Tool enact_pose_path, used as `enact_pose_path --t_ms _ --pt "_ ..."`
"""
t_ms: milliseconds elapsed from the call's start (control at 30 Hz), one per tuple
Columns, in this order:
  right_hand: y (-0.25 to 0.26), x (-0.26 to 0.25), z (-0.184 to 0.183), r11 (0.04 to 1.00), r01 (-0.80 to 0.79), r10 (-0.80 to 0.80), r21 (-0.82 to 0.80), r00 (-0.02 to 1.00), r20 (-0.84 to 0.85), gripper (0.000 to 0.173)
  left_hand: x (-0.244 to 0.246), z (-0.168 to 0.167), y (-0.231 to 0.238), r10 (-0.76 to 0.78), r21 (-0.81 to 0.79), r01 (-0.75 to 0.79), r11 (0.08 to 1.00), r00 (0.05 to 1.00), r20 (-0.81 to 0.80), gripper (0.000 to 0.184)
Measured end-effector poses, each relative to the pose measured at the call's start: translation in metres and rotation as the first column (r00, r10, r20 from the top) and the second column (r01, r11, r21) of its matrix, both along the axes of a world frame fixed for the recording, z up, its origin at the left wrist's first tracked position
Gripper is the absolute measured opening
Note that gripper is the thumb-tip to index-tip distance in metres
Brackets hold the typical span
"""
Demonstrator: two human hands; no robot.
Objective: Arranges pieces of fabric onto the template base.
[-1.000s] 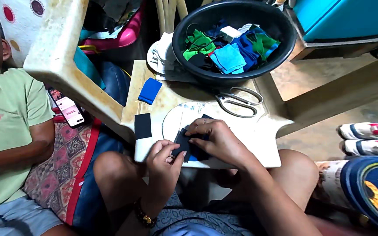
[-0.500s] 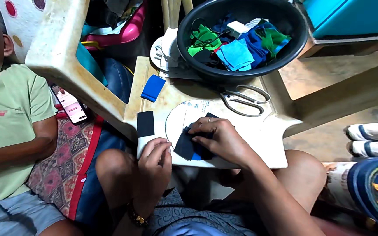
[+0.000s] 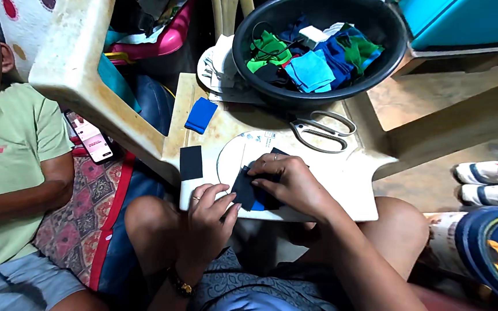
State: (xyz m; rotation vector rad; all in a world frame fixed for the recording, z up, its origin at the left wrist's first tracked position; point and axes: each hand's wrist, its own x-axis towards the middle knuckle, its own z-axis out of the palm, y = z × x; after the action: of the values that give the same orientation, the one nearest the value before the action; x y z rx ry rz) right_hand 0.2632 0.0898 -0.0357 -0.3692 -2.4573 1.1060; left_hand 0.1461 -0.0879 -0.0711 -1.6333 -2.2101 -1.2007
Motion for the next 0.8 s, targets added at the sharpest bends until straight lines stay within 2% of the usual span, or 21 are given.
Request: enact_pose_path --t_ms 467,633,800 --pt "-0.0025 -0.0003 0.0026 0.998 0.033 -0.031 -0.050 0.999 0.039 0.014 0.0025 -0.0004 0.0051 0.058 0.041 -0.059 0.997 0.998 0.016 0.027" --pt "-0.0031 -0.0002 0.0013 0.998 0.037 -0.036 -0.045 0.999 0.030 0.013 0.0012 0.0022 0.0033 0.076 0.071 -0.085 0.994 0.991 0.112 0.020" --pt "-0.0037 0.0002 -0.0001 0.999 0.034 -0.033 -0.036 0.999 0.012 0.012 0.0012 0.0042 0.0024 0.064 0.064 -0.072 0.995 0.990 0.123 0.014"
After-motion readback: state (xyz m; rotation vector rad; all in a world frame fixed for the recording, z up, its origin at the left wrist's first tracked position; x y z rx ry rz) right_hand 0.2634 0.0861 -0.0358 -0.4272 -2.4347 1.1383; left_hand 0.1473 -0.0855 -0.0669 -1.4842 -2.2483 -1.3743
